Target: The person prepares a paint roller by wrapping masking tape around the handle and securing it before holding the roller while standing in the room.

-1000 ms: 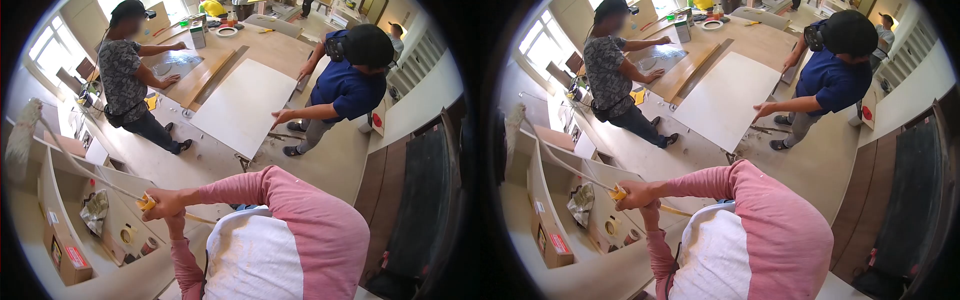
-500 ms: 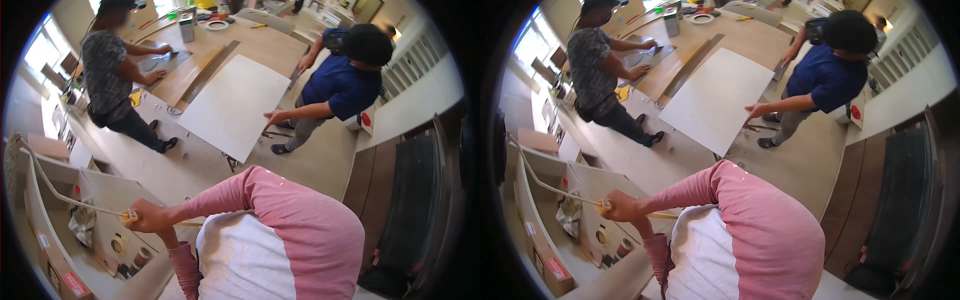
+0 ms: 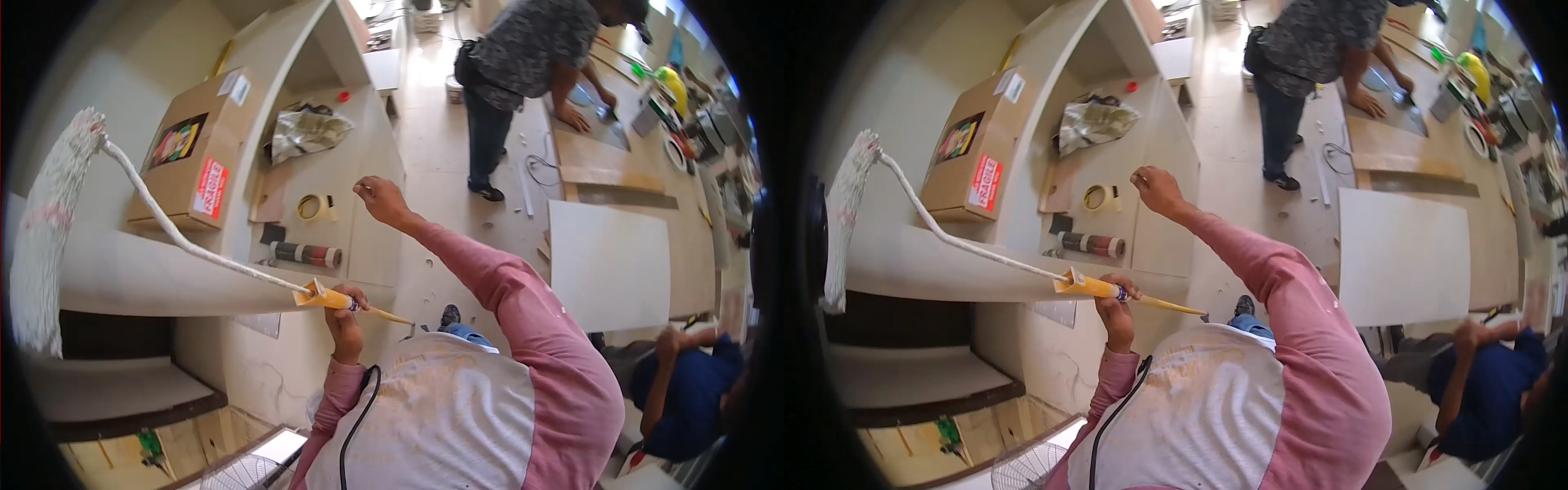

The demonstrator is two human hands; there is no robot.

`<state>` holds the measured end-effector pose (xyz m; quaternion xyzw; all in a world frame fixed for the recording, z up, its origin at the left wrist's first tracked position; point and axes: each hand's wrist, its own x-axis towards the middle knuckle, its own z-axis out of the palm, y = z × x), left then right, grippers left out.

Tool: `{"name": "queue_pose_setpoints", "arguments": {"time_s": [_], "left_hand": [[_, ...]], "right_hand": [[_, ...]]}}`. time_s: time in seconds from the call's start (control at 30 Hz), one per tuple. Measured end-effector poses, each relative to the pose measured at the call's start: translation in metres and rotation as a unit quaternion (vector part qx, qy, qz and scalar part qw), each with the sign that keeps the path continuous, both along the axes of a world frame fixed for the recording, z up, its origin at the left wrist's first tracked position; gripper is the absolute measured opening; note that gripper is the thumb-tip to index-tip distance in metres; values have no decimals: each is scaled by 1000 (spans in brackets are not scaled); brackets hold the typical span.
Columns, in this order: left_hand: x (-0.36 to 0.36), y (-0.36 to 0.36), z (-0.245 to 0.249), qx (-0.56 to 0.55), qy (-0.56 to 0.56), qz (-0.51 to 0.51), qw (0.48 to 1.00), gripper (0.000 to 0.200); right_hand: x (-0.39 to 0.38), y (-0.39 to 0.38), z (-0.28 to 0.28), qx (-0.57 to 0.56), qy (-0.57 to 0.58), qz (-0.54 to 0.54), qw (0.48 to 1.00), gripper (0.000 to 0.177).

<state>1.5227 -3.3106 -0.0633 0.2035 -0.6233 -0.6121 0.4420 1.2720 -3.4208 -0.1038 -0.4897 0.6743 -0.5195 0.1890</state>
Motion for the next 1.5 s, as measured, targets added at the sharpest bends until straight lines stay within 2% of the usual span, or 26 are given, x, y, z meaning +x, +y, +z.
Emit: {"name": "queue_pose_setpoints", "arguments": {"time_s": [0.07, 0.17, 0.2, 0.4, 0.5, 0.6, 0.7, 0.77, 0.8, 0.87, 0.9, 0.93, 0.97, 1.03, 1.23, 1.33, 1.43, 1.5], "left_hand": [[13, -2, 3, -22, -17, 22, 999, 54], [19, -8, 2, -53, -28, 39, 997, 46], [20, -9, 2, -55, -32, 39, 997, 44], [20, -18, 3, -27, -31, 15, 999, 43], [12, -25, 9, -5, -37, 2, 999, 47], [5, -28, 3, 11, -43, -12, 999, 49], [-12, -38, -3, 27, -42, -39, 998, 46], [-26, -47, -7, 38, -52, -66, 996, 43], [-37, -51, -6, 22, -69, -78, 994, 42], [-61, -60, -16, -15, -61, -107, 992, 41], [-75, -59, -14, -28, -70, -110, 991, 39], [-88, -56, -10, -38, -80, -114, 990, 38], [-100, -53, -7, -21, -61, -133, 989, 34], [-119, -50, -10, 8, -31, -173, 984, 31], [-152, -37, -24, 50, 7, -329, 943, 33], [-154, -24, -22, 70, 25, -401, 913, 36], [-148, -12, -19, 83, 45, -438, 894, 40], [-140, -5, -14, 69, 42, -444, 892, 42]], "right_hand": [[19, -41, -19, -32, 81, 35, 996, 17], [41, -104, -58, 6, 288, 138, 947, 15], [53, -120, -68, 52, 299, 167, 938, 16], [94, -155, -121, 28, 543, 93, 834, 22], [95, -152, -113, 24, 520, 130, 844, 25], [83, -121, -86, -66, 442, 169, 878, 27], [66, -66, -50, -53, 242, 115, 962, 26], [46, -23, -38, -86, 89, 59, 991, 26], [33, 2, -33, -100, 10, 24, 995, 26], [-3, 58, -22, 26, -109, -42, 993, 29], [-19, 85, -23, -2, -151, -68, 986, 28], [-29, 112, -17, -92, -267, -65, 957, 23], [-43, 133, -32, -138, -309, -57, 939, 16], [-42, 196, 29, -133, -345, -45, 928, 11], [-1, 292, 68, -31, -220, -128, 966, 14], [37, 305, 73, -44, -127, -177, 975, 19], [68, 311, 93, 22, 97, -219, 971, 21], [84, 313, 96, 33, 129, -224, 966, 23]]}}
